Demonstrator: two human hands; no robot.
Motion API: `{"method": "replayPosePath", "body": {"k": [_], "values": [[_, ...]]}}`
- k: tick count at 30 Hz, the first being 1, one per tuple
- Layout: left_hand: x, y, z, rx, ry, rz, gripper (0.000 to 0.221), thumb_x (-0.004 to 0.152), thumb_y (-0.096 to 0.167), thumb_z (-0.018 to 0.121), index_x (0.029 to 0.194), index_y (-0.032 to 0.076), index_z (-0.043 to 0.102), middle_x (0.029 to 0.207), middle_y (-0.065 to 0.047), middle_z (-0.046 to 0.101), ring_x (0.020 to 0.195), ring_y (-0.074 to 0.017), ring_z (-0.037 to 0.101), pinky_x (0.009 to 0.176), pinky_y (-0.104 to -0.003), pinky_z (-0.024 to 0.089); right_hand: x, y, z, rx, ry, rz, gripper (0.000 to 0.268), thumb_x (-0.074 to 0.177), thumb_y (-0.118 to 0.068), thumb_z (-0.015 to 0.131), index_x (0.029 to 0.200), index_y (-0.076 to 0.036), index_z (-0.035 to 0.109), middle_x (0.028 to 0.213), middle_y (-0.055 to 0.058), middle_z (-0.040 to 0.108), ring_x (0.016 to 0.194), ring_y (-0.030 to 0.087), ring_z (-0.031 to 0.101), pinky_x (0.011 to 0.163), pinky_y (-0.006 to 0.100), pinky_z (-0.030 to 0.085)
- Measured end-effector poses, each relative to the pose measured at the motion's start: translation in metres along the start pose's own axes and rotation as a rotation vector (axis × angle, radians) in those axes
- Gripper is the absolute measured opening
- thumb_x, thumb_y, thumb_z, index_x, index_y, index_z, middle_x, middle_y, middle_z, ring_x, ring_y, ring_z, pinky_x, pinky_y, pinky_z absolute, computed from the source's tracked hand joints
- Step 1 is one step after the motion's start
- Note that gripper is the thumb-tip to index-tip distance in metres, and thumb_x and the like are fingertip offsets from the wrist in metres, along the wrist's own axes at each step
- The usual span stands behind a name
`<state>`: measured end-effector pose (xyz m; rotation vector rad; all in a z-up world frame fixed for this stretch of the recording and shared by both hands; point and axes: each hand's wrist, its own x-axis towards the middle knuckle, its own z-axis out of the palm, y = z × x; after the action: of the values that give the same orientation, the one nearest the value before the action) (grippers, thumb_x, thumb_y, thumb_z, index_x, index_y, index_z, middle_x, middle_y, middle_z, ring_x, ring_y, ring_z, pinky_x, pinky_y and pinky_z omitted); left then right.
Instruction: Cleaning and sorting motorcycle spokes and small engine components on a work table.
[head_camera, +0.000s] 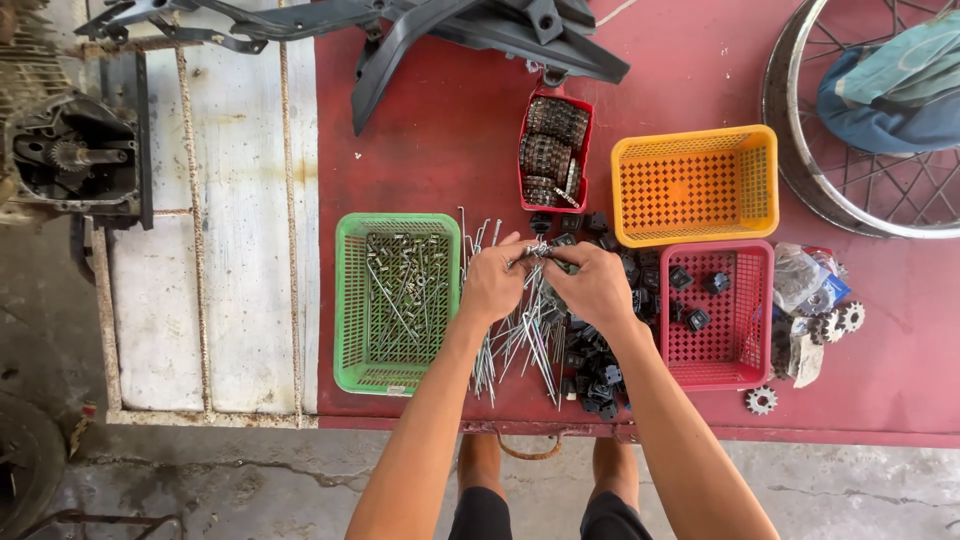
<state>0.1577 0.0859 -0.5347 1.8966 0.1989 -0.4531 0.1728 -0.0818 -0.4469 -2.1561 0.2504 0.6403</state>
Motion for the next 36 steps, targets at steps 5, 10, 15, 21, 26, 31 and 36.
{"method": "replayPosePath", "body": {"k": [5,10,15,21,26,31,36], "values": [[-0.022,0.040,-0.008,-0.083,0.062,0.056,0.017,0.096,0.014,0.070,0.107,0.018,0.081,0.111,-0.008,0.078,0.123,-0.0325,0.064,0.104,-0.047,0.052,-0.014,-0.001,-0.010,0.027,0.091,-0.078,0.023,0.091,-0.022,0.076,0.112,-0.012,0.081,0.093,0.016,0.075,0.090,0.030,0.073,0.070,0.043,0.058],[-0.035,0.070,-0.015,-0.130,0.102,0.105,0.018,0.099,0.012,0.069,0.109,0.017,0.082,0.108,-0.011,0.079,0.115,-0.0316,0.070,0.098,-0.043,0.056,-0.023,-0.010,-0.018,0.067,0.147,-0.177,0.019,0.091,-0.020,0.077,0.108,-0.014,0.083,0.084,0.014,0.074,0.078,0.025,0.071,0.063,0.038,0.055],[-0.033,0.080,-0.014,-0.178,0.158,0.198,0.013,0.099,0.014,0.070,0.103,0.011,0.082,0.097,-0.012,0.079,0.103,-0.0342,0.074,0.088,-0.042,0.057,-0.027,-0.030,-0.024,0.076,0.121,-0.114,0.026,0.096,-0.023,0.072,0.115,-0.008,0.080,0.094,0.018,0.075,0.091,0.032,0.073,0.071,0.043,0.057],[-0.030,0.094,-0.025,-0.193,0.110,0.184,0.016,0.103,0.020,0.066,0.099,0.010,0.078,0.086,-0.014,0.074,0.091,-0.0321,0.074,0.084,-0.043,0.056,-0.035,-0.061,-0.043,0.102,0.064,-0.070,0.028,0.099,-0.024,0.068,0.117,-0.004,0.078,0.100,0.019,0.076,0.101,0.036,0.073,0.078,0.047,0.058],[-0.038,0.098,-0.051,-0.196,-0.009,0.101,0.022,0.106,0.025,0.059,0.102,0.008,0.073,0.084,-0.017,0.071,0.082,-0.0282,0.067,0.082,-0.045,0.052,-0.033,-0.067,-0.039,0.103,0.016,-0.046,0.026,0.101,-0.023,0.066,0.114,-0.004,0.079,0.100,0.021,0.076,0.090,0.034,0.071,0.072,0.046,0.056],[-0.076,0.125,-0.077,-0.433,-0.116,-0.057,0.021,0.110,0.019,0.051,0.109,0.005,0.065,0.088,-0.012,0.068,0.078,-0.0243,0.063,0.077,-0.039,0.054,-0.049,-0.090,-0.024,0.122,-0.053,0.018,0.022,0.099,-0.019,0.066,0.103,-0.005,0.082,0.091,0.020,0.077,0.071,0.024,0.068,0.061,0.041,0.053],[-0.116,0.110,-0.091,-0.550,-0.249,-0.248,0.018,0.106,0.005,0.055,0.120,-0.004,0.063,0.094,-0.015,0.061,0.072,-0.0199,0.054,0.061,-0.030,0.052,-0.079,-0.104,-0.014,0.078,-0.180,0.108,0.027,0.094,-0.021,0.065,0.105,-0.002,0.082,0.088,0.026,0.074,0.066,0.033,0.067,0.061,0.046,0.051]]}}
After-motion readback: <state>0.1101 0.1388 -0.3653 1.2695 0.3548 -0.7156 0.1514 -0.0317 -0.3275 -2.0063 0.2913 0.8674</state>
